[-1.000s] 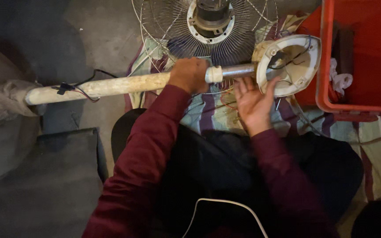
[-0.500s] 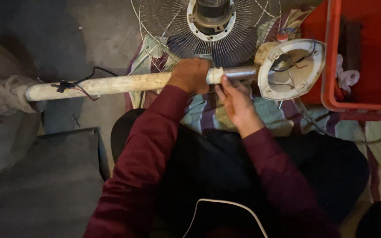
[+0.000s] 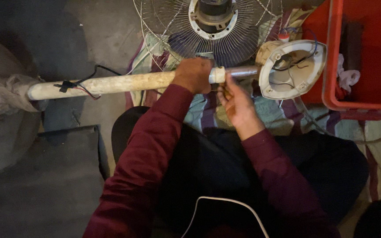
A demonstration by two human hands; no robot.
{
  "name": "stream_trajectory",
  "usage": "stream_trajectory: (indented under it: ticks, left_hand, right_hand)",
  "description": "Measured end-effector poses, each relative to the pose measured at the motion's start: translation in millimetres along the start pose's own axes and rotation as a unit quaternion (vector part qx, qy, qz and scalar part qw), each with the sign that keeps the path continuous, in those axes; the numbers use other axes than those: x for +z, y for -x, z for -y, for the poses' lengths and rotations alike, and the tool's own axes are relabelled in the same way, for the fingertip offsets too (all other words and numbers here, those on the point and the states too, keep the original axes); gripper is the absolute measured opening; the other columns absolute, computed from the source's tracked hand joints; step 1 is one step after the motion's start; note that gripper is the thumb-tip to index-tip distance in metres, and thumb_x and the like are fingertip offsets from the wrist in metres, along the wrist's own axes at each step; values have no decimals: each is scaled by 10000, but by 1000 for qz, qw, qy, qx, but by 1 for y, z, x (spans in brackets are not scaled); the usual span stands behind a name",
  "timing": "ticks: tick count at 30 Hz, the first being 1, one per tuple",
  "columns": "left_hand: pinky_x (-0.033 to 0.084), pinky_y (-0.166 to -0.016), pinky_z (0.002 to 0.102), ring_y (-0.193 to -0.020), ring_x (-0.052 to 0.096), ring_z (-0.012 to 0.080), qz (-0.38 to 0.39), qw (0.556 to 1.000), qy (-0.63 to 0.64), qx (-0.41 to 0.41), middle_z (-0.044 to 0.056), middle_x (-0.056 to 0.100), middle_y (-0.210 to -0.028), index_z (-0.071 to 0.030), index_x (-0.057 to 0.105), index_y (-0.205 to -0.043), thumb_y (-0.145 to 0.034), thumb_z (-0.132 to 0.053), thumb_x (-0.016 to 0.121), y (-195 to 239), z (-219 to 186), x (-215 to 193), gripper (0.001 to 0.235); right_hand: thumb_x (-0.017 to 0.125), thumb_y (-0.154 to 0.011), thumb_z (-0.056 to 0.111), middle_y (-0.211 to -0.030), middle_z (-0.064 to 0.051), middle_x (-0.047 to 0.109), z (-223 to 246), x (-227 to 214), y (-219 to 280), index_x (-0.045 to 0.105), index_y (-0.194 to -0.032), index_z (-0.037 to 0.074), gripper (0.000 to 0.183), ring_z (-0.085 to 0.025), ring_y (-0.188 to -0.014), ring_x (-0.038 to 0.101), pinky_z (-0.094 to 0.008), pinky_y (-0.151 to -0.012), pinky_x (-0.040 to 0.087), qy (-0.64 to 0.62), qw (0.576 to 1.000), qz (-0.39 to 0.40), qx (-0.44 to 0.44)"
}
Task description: The person disassembles a standing fan by removing the front grill and motor housing, then reassembles the components by hand, securing the grill and housing back onto the fan stand.
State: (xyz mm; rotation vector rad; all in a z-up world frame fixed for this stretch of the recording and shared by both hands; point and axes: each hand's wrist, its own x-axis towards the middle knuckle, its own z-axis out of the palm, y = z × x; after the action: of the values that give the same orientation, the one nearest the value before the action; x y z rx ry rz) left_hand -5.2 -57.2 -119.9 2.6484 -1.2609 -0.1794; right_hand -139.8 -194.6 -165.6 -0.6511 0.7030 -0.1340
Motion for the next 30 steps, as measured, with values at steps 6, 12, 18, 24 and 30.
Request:
stream_trajectory:
  ticks: [6,12,18,24,30]
  left_hand:
    - [579,-727,498,-807,727,383,-68,997,-39,22,170,732,-888,-90,722,-928,-655,-174,797,4,-7,7,296]
    - [569,-759,516,-883,717,391,-33,996,28,77,190,738,-933,-94,721,-1098,-677,-155,767,9,-7,-21,428]
    - [563,-786,505,-896,706,407,-21,994,74,74,200,736,-923,-93,728,-1049,-612,-131,740,8,-8,-59,438]
    - [551,-791,499,-894,716,374,52,991,119,-29,145,749,-961,-205,764,-1058,-601,-174,773,33,18,-111,458]
    - [566,-742,512,-840,719,403,-116,990,74,29,161,749,-901,-188,791,-1044,-640,-164,764,54,36,-101,406]
  right_hand:
    - [803,-873,339,-1120,-62,647,10,-18,-26,629,-1185,66,450,-240,-1186,578,-396,-1099,477,-108,994,8,-3]
    - [797,-892,259,-1126,-67,678,20,-19,-21,642,-1149,59,361,-234,-1170,623,-421,-1137,480,-126,990,46,-42]
    - [725,-931,262,-1106,-92,722,36,-13,-8,629,-1144,31,328,-215,-1098,701,-377,-1058,568,-120,982,84,-118]
    - [757,-1051,116,-854,1,559,88,-45,-8,685,-1384,143,342,-133,-711,500,-279,-619,403,-97,966,120,-208]
    - [666,-1028,314,-1187,-44,695,94,-15,14,640,-1190,103,268,-192,-1165,677,-402,-1111,543,-75,951,152,-259]
